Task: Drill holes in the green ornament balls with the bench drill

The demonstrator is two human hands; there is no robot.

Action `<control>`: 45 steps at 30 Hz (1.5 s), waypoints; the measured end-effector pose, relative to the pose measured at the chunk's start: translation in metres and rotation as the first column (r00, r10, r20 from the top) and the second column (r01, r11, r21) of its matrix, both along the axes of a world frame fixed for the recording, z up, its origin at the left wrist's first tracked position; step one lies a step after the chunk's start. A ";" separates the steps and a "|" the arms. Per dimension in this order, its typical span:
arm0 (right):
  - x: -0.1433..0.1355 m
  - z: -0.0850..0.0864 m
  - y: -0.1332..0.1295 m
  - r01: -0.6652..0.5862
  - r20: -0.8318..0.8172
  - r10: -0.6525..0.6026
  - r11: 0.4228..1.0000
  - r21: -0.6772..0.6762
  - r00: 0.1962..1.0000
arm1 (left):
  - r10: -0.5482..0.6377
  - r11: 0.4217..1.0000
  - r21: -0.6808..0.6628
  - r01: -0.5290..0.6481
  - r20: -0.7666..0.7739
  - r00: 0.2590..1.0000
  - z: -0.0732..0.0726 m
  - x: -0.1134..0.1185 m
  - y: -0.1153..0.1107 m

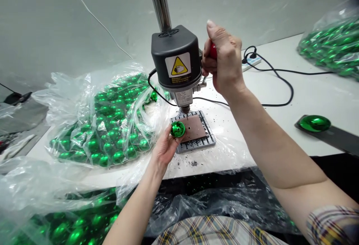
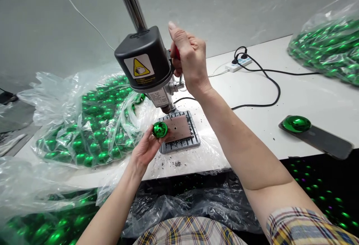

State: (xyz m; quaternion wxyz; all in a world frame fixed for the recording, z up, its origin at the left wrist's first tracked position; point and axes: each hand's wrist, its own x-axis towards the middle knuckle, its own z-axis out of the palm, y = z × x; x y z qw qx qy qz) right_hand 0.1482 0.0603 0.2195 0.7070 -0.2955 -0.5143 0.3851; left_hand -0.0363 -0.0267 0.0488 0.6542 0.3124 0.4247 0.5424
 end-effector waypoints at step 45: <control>0.008 -0.028 -0.024 0.012 0.048 -0.021 0.982 0.190 0.999 | 0.270 0.898 0.435 -0.062 -0.437 0.858 -0.050 0.039 0.028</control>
